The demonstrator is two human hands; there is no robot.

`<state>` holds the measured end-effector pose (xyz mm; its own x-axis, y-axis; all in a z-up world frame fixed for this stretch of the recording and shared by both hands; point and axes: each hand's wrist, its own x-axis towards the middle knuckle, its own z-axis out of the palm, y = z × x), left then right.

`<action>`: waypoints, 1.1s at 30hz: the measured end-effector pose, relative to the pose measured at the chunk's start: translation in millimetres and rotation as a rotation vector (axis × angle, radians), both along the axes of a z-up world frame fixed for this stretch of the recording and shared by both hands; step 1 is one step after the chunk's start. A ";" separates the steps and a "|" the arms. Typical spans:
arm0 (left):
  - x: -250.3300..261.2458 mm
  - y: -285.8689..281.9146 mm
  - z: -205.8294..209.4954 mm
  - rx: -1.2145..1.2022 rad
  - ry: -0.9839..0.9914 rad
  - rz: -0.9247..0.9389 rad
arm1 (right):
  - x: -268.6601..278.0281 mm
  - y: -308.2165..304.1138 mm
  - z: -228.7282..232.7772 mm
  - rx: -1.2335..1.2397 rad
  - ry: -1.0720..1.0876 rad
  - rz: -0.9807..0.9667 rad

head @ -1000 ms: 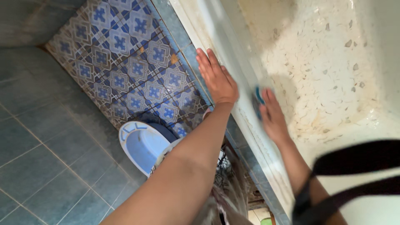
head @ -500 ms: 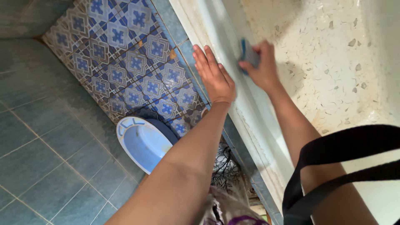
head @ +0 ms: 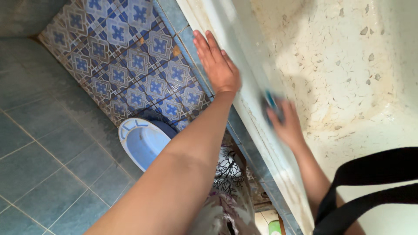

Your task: The person cleans a bathtub by rinsing it with water from a blue bucket and scrubbing the inner surfaces and rim with a blue sponge.

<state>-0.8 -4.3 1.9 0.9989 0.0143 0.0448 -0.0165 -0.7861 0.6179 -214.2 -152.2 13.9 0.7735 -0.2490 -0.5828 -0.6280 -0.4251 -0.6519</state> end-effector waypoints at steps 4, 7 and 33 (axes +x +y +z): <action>-0.7 1.0 -2.6 -0.026 0.025 -0.008 | -96.2 14.6 33.9 0.129 -0.051 -0.035; 1.3 0.9 -6.4 -0.034 0.019 -0.011 | -109.1 39.2 44.4 0.104 -0.244 -0.042; -44.7 49.0 3.1 -0.572 -0.097 0.117 | 23.7 96.8 35.8 -0.355 -0.404 -0.042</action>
